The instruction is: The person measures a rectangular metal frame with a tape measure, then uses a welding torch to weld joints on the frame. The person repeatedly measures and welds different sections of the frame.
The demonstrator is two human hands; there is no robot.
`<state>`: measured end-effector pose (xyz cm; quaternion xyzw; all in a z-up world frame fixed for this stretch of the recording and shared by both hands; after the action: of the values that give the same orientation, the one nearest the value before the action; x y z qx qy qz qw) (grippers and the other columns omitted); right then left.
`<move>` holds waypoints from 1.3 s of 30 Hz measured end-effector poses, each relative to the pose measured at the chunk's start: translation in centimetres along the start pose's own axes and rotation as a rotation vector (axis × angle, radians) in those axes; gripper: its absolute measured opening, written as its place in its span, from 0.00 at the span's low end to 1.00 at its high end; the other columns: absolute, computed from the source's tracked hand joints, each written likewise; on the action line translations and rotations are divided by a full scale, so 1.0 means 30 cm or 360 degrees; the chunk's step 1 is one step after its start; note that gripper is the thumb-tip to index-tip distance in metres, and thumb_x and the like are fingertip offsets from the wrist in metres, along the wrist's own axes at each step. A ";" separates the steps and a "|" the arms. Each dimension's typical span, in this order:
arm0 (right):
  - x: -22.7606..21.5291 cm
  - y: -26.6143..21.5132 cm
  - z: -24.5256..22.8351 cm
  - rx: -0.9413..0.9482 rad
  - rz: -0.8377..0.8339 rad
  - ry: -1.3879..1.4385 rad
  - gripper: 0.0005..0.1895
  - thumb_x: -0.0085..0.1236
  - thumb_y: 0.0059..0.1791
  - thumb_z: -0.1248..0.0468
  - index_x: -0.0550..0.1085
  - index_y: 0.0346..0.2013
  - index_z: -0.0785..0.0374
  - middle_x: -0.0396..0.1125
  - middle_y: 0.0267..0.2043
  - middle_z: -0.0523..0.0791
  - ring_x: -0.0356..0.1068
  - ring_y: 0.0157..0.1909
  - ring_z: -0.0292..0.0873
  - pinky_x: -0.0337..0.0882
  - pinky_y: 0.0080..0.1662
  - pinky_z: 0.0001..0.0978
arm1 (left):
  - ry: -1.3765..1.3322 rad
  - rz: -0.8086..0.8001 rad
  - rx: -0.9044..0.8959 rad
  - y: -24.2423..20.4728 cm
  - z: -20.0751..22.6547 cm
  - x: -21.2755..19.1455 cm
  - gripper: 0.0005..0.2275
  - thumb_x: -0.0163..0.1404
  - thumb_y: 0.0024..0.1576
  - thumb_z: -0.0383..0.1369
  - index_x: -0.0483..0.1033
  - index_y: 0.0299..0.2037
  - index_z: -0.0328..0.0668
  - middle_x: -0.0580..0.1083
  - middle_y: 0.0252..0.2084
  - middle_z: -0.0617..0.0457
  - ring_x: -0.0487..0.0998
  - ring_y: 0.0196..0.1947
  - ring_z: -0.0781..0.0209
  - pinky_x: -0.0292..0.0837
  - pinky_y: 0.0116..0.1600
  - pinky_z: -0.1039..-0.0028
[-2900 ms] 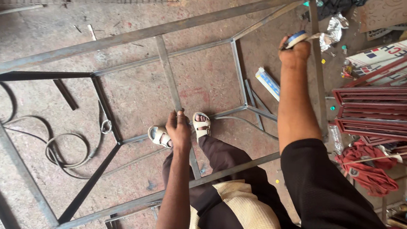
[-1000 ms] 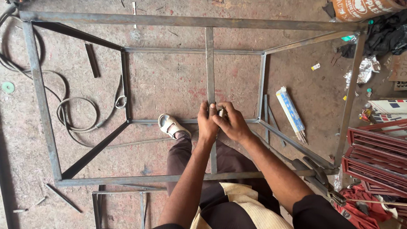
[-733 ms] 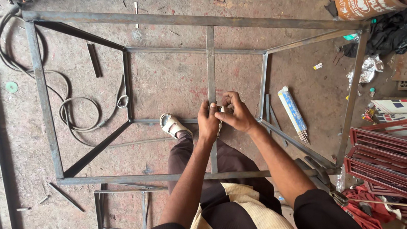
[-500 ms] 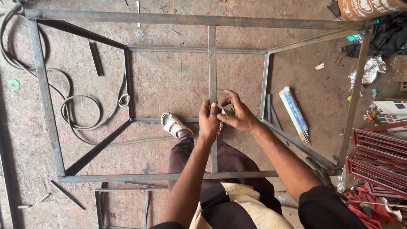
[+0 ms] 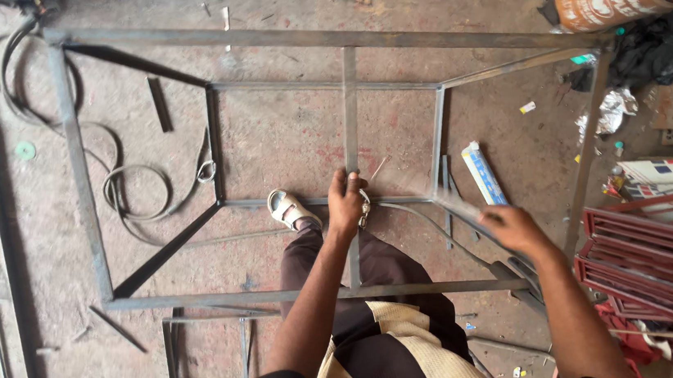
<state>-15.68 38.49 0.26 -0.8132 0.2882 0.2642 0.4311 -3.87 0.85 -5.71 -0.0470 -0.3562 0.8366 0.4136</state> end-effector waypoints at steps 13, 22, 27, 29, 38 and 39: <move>-0.300 0.478 -0.290 0.0575 0.0783 0.2967 0.10 0.45 0.55 0.57 0.72 0.40 0.56 0.74 0.40 0.48 0.78 0.48 0.52 0.80 0.45 0.50 | 0.0124 0.0007 0.0079 -0.023 0.103 -0.033 0.08 0.43 0.67 0.32 0.71 0.50 0.37 0.74 0.34 0.54 0.67 0.27 0.71 0.64 0.31 0.76; -0.195 0.868 -0.448 0.0476 0.0833 0.3340 0.16 0.37 0.52 0.57 0.72 0.41 0.62 0.74 0.38 0.52 0.76 0.42 0.53 0.82 0.42 0.52 | -0.0005 0.0019 0.0016 -0.019 0.072 -0.034 0.07 0.44 0.67 0.31 0.70 0.48 0.36 0.70 0.31 0.57 0.67 0.25 0.71 0.63 0.27 0.78; 0.059 1.074 -0.895 0.0265 0.0479 0.3312 0.25 0.34 0.57 0.44 0.71 0.46 0.60 0.74 0.40 0.52 0.75 0.41 0.53 0.79 0.43 0.53 | -0.0189 -0.0031 0.0106 0.032 -0.072 -0.030 0.06 0.46 0.70 0.29 0.70 0.50 0.32 0.68 0.32 0.54 0.67 0.27 0.68 0.63 0.29 0.75; 0.163 1.105 -1.113 0.0271 0.0348 0.3451 0.30 0.29 0.57 0.41 0.71 0.47 0.62 0.75 0.41 0.54 0.75 0.42 0.54 0.78 0.41 0.51 | 0.0012 0.0001 0.0392 0.032 -0.090 -0.045 0.10 0.45 0.69 0.27 0.69 0.56 0.28 0.74 0.47 0.49 0.74 0.44 0.63 0.69 0.47 0.72; 0.237 1.084 -1.434 0.0502 0.0286 0.3356 0.27 0.26 0.57 0.39 0.67 0.45 0.55 0.69 0.48 0.49 0.74 0.48 0.51 0.75 0.47 0.46 | -0.0058 -0.0049 0.0007 0.049 -0.040 -0.061 0.17 0.45 0.64 0.33 0.72 0.57 0.25 0.78 0.52 0.43 0.76 0.49 0.61 0.74 0.52 0.70; 0.246 1.080 -1.424 0.0532 0.0263 0.3367 0.27 0.27 0.57 0.39 0.67 0.44 0.55 0.69 0.47 0.48 0.74 0.48 0.50 0.75 0.47 0.46 | -0.0054 -0.0012 0.0021 0.047 -0.031 -0.052 0.17 0.44 0.64 0.34 0.72 0.57 0.26 0.77 0.52 0.44 0.76 0.50 0.62 0.74 0.53 0.71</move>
<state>-25.39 -14.71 -1.66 -0.5378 0.6017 -0.5885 0.0494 -3.41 -0.34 -7.64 -0.0287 -0.3577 0.8380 0.4110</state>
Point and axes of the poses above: each hand's wrist, its own y-axis towards the middle knuckle, its own x-axis out of the palm, z = x × y, the point moved 5 cm from there along y, towards the middle knuckle
